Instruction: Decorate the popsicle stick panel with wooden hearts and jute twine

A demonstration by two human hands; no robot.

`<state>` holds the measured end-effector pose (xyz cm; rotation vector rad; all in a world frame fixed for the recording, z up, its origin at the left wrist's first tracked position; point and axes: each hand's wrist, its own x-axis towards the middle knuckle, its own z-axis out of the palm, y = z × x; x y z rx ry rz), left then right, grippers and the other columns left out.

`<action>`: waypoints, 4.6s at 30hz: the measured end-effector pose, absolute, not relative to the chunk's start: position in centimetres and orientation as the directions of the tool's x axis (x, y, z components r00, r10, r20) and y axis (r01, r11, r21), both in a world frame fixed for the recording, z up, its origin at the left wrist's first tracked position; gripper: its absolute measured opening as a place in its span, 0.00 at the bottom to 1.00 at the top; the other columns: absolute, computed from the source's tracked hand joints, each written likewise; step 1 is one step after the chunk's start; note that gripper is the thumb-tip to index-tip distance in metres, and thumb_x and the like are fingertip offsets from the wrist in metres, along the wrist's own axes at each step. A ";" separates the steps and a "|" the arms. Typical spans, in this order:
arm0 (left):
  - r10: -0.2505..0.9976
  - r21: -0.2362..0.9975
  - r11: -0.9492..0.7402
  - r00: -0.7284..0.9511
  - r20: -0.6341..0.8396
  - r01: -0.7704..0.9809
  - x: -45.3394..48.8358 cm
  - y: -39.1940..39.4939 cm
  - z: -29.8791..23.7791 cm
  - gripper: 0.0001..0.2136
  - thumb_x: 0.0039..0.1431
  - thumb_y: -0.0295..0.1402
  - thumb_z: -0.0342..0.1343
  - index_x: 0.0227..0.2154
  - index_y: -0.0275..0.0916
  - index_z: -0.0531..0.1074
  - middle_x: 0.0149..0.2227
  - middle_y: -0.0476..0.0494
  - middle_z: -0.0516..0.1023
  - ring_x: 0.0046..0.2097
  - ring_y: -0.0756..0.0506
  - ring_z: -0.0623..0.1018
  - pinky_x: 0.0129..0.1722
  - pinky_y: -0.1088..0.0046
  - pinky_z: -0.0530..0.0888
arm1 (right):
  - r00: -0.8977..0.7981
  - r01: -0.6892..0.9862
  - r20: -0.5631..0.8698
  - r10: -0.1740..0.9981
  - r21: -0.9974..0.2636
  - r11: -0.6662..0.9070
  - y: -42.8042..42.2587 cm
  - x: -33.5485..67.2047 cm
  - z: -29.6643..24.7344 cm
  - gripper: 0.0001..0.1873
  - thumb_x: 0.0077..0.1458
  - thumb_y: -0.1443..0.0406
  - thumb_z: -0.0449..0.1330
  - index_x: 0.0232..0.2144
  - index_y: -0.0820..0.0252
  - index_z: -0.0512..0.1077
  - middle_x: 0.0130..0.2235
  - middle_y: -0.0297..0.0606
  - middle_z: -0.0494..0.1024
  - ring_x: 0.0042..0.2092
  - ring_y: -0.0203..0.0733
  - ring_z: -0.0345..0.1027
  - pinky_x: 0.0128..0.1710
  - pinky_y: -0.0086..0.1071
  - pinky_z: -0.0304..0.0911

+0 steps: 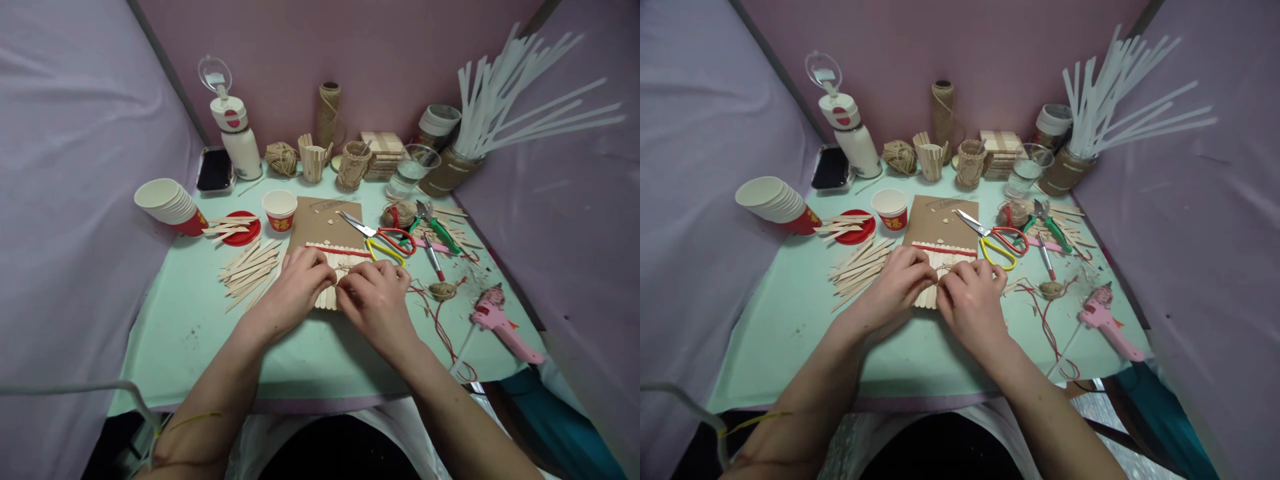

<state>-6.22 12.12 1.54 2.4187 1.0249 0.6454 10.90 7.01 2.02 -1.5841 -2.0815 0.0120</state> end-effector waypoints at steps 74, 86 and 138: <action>0.773 0.549 -0.602 0.595 0.219 0.580 -6.1 12.2 1.5 0.07 0.66 0.29 0.47 0.32 0.40 0.68 0.39 0.45 0.70 0.44 0.44 0.66 0.47 0.62 0.63 | -0.246 0.840 0.411 0.878 -0.360 0.405 7.7 11.3 1.8 0.03 0.57 0.68 0.62 0.31 0.56 0.73 0.37 0.33 0.79 0.42 0.46 0.62 0.46 0.44 0.46; 0.769 0.608 -0.617 0.547 0.331 0.500 -7.2 12.6 2.3 0.09 0.67 0.29 0.47 0.42 0.40 0.72 0.41 0.43 0.73 0.45 0.44 0.70 0.46 0.64 0.68 | -0.265 0.802 0.327 0.907 -0.448 0.395 7.2 11.9 2.3 0.06 0.60 0.67 0.57 0.36 0.54 0.75 0.41 0.35 0.79 0.46 0.46 0.63 0.49 0.44 0.49; 0.835 0.626 -0.544 0.436 0.337 0.558 -7.3 12.3 2.9 0.07 0.65 0.24 0.47 0.39 0.41 0.69 0.42 0.43 0.70 0.47 0.44 0.69 0.48 0.63 0.68 | -0.188 0.806 0.415 0.890 -0.452 0.381 7.0 11.5 1.5 0.04 0.59 0.66 0.60 0.33 0.52 0.75 0.37 0.35 0.78 0.43 0.45 0.63 0.48 0.44 0.47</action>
